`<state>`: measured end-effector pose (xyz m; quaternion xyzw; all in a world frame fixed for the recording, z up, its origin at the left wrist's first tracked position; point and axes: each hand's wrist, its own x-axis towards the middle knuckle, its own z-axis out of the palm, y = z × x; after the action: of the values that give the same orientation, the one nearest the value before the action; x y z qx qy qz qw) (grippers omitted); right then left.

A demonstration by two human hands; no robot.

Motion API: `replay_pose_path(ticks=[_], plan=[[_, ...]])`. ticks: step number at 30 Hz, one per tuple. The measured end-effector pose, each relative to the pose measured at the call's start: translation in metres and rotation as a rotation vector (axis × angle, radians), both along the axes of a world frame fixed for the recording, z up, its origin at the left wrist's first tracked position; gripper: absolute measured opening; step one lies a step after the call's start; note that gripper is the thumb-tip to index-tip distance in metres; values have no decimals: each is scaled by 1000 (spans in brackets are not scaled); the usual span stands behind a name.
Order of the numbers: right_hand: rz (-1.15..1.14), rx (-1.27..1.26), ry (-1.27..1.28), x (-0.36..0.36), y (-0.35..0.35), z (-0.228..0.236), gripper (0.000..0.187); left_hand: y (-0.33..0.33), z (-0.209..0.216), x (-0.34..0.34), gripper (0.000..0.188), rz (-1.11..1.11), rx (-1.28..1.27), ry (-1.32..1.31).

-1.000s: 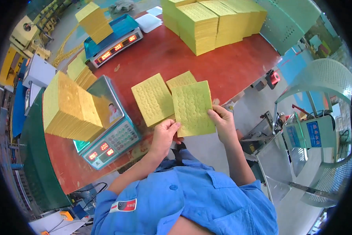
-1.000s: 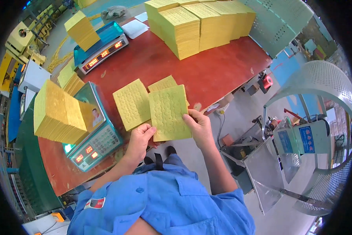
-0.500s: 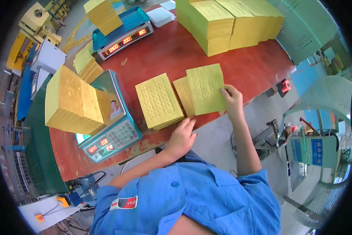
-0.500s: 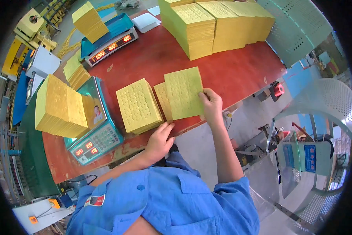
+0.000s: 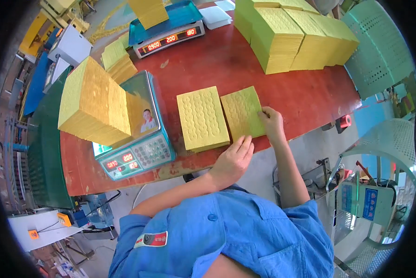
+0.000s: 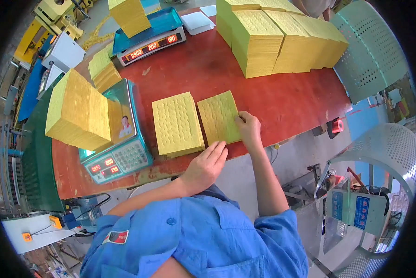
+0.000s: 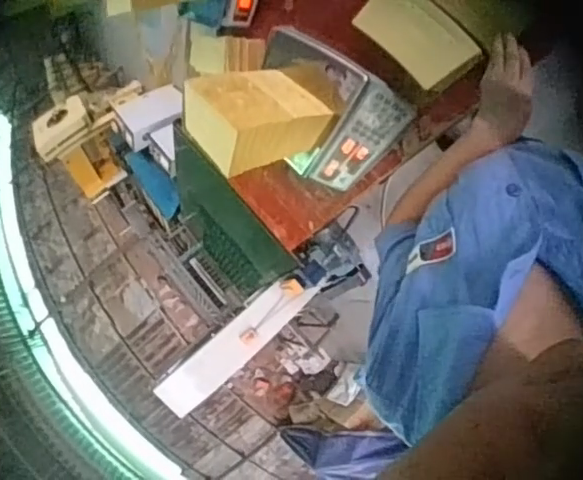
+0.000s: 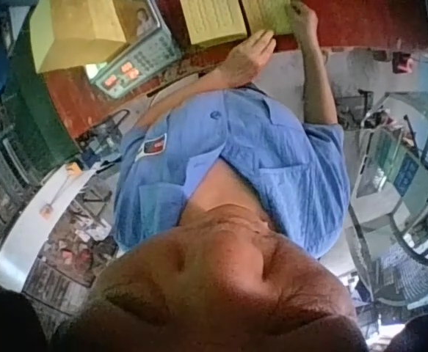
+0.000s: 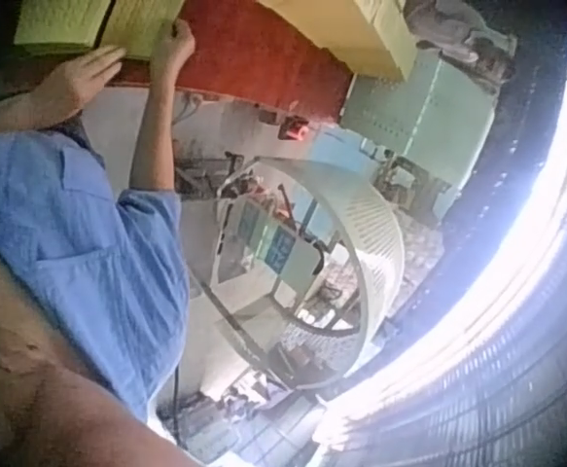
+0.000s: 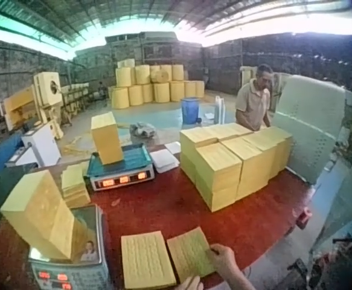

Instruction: The recorder weighs stacks of yellow paper products on a digital scale and then uses a machine to band them together for packaging.

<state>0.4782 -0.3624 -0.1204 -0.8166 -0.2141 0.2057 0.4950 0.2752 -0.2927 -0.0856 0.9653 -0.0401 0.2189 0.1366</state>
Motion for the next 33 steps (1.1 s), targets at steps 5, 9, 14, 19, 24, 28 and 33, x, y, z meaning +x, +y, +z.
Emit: replay_pose_path(ticks=[5,9,14,19,24,28,33], plan=[[-54,-6,-184,-9,1,-1,26,-1,-17,22,44,59,250,247],[-92,-26,-178,-18,1,7,28,4,-18,42,41,109,250,186],[-1,-127,-705,-29,-11,-8,24,7,-14,51,38,136,158,421],[34,-237,-705,-19,-25,-16,20,-8,-32,63,40,174,344,356],[90,-190,-692,-19,-17,-17,18,-9,-45,59,45,251,365,337],[109,-230,-676,-22,-8,-10,18,-3,-48,50,46,208,392,327],[125,-329,-591,-21,-4,2,21,0,-34,31,40,31,165,322]])
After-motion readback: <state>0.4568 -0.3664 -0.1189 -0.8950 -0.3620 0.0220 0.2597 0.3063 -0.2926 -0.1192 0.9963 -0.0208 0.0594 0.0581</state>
